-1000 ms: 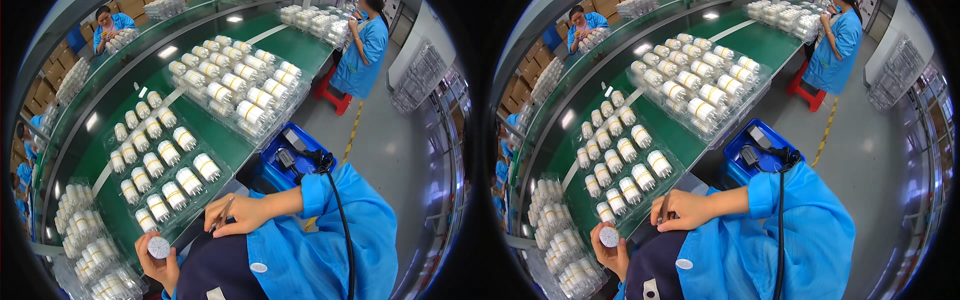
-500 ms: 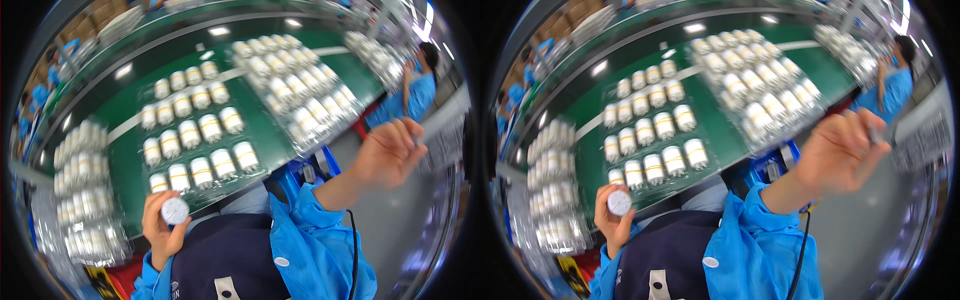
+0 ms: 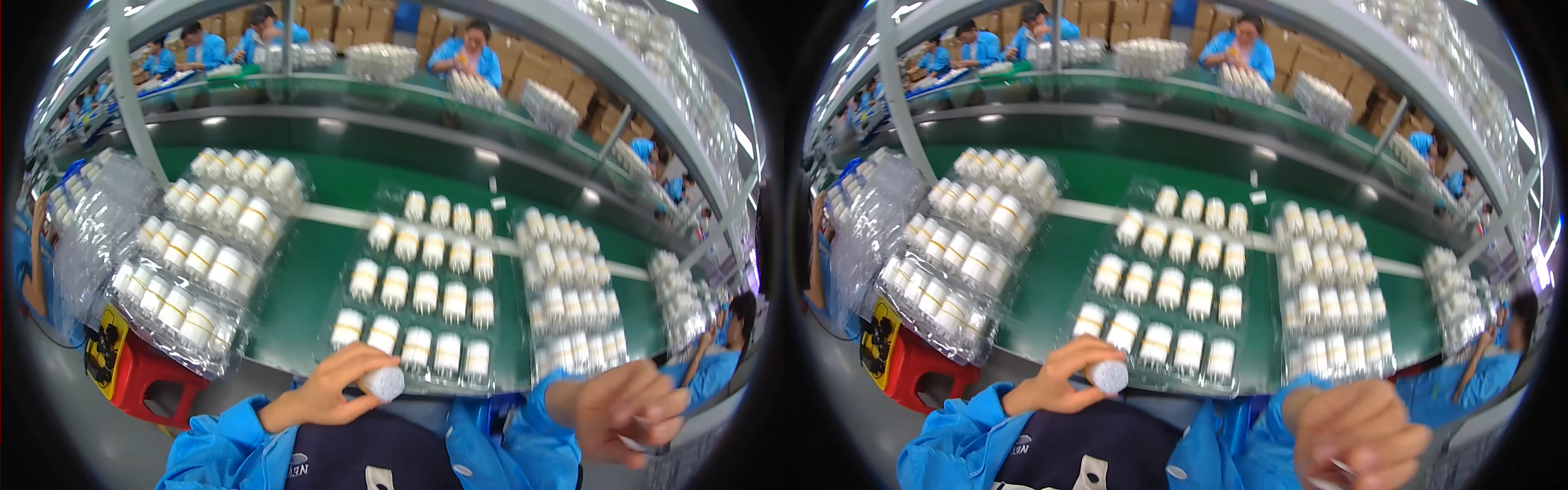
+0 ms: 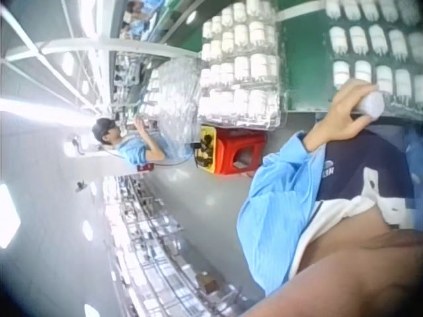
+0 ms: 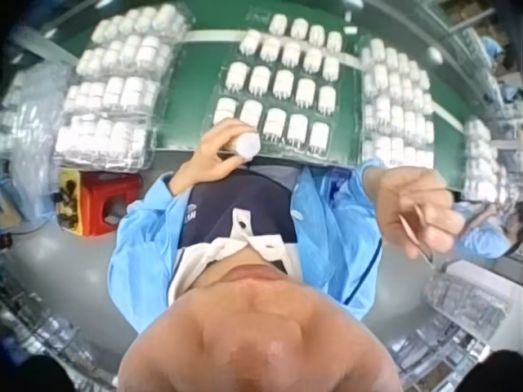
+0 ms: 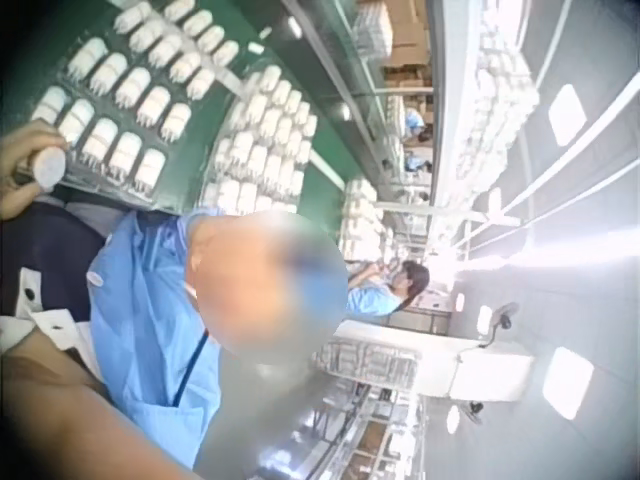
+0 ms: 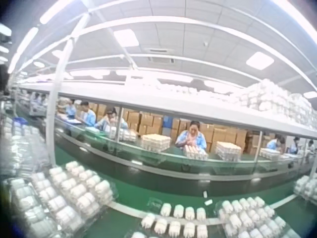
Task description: The person uses tweezers to insert small white components into cylindrical white objects on a green tray. They pick up each object, insert the component, and place it back into the tray, repeating this process for multiple units.
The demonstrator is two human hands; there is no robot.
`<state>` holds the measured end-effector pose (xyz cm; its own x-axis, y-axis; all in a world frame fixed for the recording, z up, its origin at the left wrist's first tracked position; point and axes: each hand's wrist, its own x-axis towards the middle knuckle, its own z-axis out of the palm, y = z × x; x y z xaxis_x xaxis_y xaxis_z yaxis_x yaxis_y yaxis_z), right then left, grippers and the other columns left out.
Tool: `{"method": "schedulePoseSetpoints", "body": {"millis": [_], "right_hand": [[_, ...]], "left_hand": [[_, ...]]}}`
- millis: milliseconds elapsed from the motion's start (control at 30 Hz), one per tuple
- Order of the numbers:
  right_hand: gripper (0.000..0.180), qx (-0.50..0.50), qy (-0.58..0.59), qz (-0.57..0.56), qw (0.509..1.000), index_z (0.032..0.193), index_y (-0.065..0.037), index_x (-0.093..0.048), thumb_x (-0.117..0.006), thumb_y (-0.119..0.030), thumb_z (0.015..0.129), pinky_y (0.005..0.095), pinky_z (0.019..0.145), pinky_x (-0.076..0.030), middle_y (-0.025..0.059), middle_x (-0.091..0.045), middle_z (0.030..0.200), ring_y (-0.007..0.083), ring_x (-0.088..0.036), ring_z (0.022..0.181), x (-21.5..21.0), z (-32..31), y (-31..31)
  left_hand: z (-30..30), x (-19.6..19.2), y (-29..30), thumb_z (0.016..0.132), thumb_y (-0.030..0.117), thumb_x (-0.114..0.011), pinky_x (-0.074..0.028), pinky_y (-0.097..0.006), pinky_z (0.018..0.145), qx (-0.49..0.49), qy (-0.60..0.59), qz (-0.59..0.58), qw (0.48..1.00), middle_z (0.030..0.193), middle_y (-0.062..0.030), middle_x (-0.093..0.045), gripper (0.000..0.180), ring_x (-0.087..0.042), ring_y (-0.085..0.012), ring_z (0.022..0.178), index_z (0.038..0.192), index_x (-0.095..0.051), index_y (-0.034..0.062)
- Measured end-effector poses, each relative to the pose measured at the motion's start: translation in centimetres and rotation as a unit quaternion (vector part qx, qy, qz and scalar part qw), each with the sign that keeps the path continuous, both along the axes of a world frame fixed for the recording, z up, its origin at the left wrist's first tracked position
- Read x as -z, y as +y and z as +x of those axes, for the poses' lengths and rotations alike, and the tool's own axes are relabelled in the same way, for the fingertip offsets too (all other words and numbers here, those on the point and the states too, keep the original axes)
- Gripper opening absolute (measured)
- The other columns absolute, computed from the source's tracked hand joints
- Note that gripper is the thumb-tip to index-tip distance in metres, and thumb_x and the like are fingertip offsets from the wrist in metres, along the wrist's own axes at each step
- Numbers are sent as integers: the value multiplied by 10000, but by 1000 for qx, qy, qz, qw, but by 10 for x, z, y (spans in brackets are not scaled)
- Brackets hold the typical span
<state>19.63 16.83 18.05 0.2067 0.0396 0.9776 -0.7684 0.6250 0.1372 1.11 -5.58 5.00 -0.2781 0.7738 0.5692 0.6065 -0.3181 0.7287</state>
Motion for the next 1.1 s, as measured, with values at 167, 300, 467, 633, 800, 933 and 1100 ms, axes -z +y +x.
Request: {"method": "schedulePoseSetpoints", "body": {"millis": [167,300,467,633,800,933,1100], "right_hand": [[406,186,-220,-198,937,1002,1,-534,-612,-393,941,249,504,-456,147,-533,895,157,-531,599,72,7,30],[204,212,-355,-245,877,989,6,-539,-544,-197,970,239,594,-444,120,-525,937,152,-522,709,128,26,38],[319,193,-372,-334,844,1241,-176,-600,-635,-294,947,292,712,-543,114,-654,1038,292,-660,800,172,42,24],[162,21,-290,-309,905,1034,-24,-524,-540,-179,987,237,672,-430,93,-466,938,155,-479,788,137,-31,-18],[309,-121,-364,-268,884,1047,52,-615,-663,-224,916,325,660,-568,212,-612,971,238,-639,799,106,-69,-43],[241,-177,-379,-310,854,1070,52,-646,-688,-78,871,341,761,-558,213,-640,1009,267,-659,915,106,-79,-51],[191,-84,-448,-220,862,1020,36,-683,-704,-32,842,322,767,-541,182,-691,983,235,-669,874,109,-88,-44]], "left_hand": [[-9,1,-10,734,35,-771,-494,-383,874,-32,-3,8,999,1145,-178,-644,501,-625,-313,1032,1210,-619,-12],[-8,7,-20,766,44,-779,-499,-362,874,-58,-34,6,998,1176,-169,-634,508,-624,-290,1043,1241,-607,-6],[-10,14,-18,759,49,-783,-496,-368,887,-86,-30,50,995,1181,-161,-628,510,-616,-291,1063,1235,-608,1],[-29,12,12,775,8,-738,-446,-321,972,-119,-208,27,970,1232,-118,-574,523,-566,-188,1137,1254,-531,-27],[-27,6,37,759,-45,-696,-460,-327,917,-131,-69,71,986,1150,-151,-563,543,-571,-217,1032,1267,-504,-37],[-22,17,56,734,-51,-694,-485,-327,854,-137,-10,81,987,1127,-164,-556,597,-568,-240,1005,1300,-501,-41],[-22,23,59,670,-89,-702,-507,-361,817,-138,15,102,985,1136,-196,-561,668,-599,-312,969,1314,-531,-39]]}}
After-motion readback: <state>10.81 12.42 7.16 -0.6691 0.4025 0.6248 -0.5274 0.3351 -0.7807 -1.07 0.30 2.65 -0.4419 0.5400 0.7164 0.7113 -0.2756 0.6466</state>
